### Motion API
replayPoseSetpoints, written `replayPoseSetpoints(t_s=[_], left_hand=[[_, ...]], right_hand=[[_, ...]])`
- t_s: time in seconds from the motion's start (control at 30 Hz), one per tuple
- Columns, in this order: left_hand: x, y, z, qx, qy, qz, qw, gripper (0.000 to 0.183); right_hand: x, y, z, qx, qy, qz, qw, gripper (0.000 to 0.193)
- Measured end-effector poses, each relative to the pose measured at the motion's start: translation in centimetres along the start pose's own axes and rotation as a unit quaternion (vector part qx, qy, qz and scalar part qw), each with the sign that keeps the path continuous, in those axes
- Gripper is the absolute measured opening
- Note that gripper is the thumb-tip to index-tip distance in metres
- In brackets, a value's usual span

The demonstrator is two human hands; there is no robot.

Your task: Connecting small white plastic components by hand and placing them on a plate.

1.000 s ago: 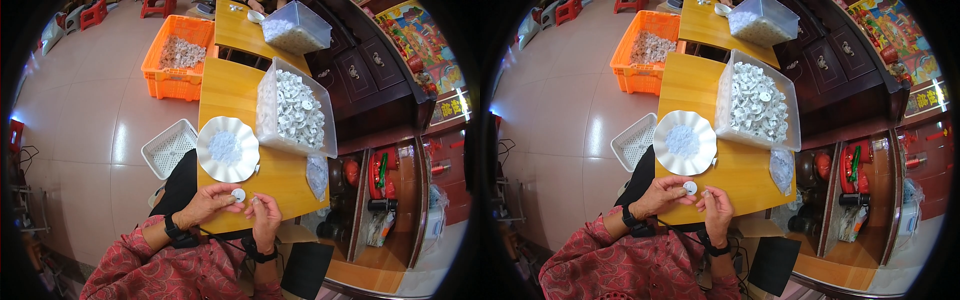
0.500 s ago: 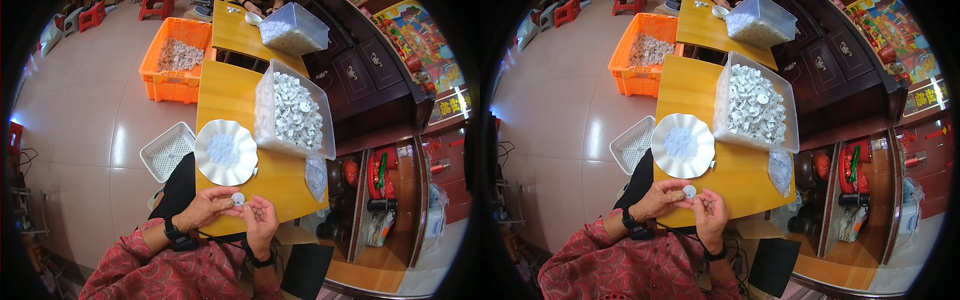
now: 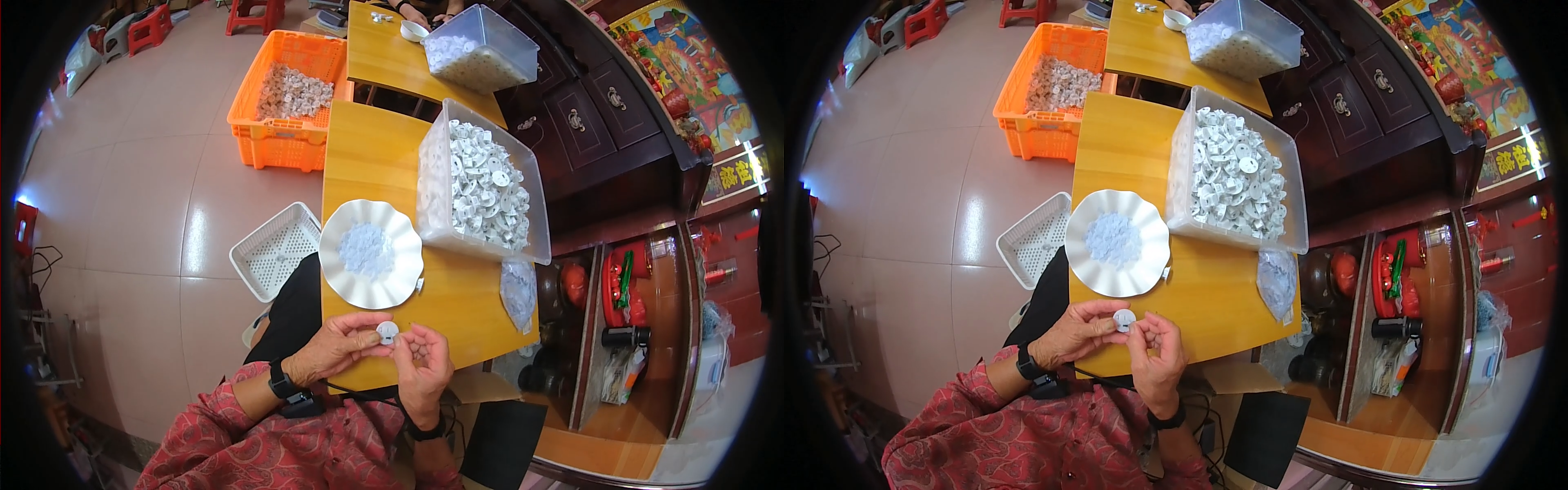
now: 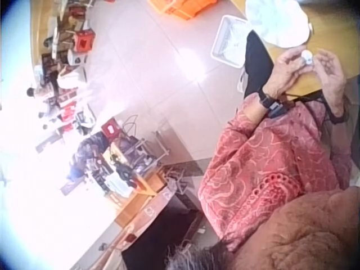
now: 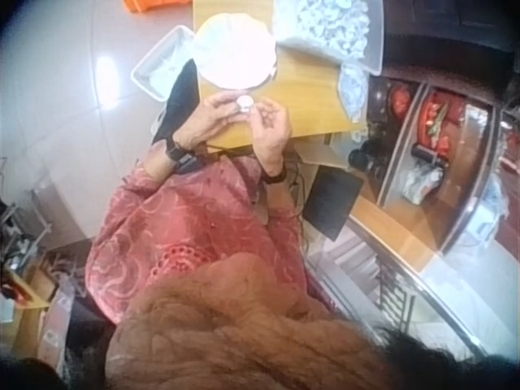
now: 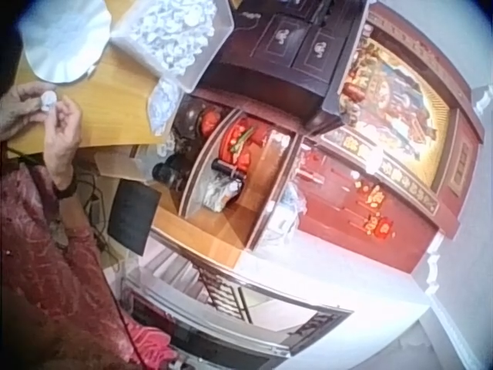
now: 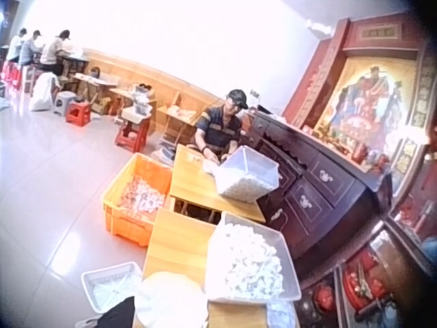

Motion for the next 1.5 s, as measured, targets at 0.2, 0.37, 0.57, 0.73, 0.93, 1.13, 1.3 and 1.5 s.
replayPoseSetpoints(t_s=[0.2,0.37,0.57,0.73,0.93,1.13,1.3,1.5], left_hand=[[0.1,0.1,0.2,-0.002,-0.028,0.004,1.0,0.035],[0.5,0.3,0.3,-0.004,-0.074,0.015,0.997,0.033],[1.4,0.5,1.0,-0.002,-0.176,0.03,0.984,0.035],[2.1,0.5,1.1,-0.02,-0.286,0.043,0.957,0.034],[2.8,0.4,1.5,-0.039,-0.35,0.065,0.934,0.031],[2.3,0.6,0.9,-0.025,-0.222,0.028,0.974,0.032],[2.1,0.7,0.8,-0.016,-0.202,0.018,0.979,0.033],[3.0,0.9,1.1,-0.016,-0.274,0.043,0.961,0.032]], right_hand=[[-0.2,0.1,0.0,0.01,0.033,-0.019,0.999,0.027],[-0.9,0.0,0.3,0.004,0.057,-0.038,0.998,0.026],[-1.5,0.2,0.6,0.005,0.137,-0.11,0.985,0.028],[-2.1,0.3,0.8,0.003,0.179,-0.143,0.973,0.028],[-2.2,0.3,0.9,-0.016,0.181,-0.142,0.973,0.024],[0.0,0.2,0.5,-0.024,-0.037,0.038,0.998,0.013],[-2.3,-0.5,1.1,-0.093,0.088,-0.067,0.99,0.007],[-2.4,-0.6,1.7,-0.09,0.133,-0.075,0.984,0.01]])
Point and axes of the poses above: each hand's wrist, its own y-axis away from the middle knuckle, its own z-axis out of the palm, x = y × z, the point moved 5 cm from there along -y, towards the middle knuckle, and after that the axes turned 9 degrees about -x, right-handed, at the moved point
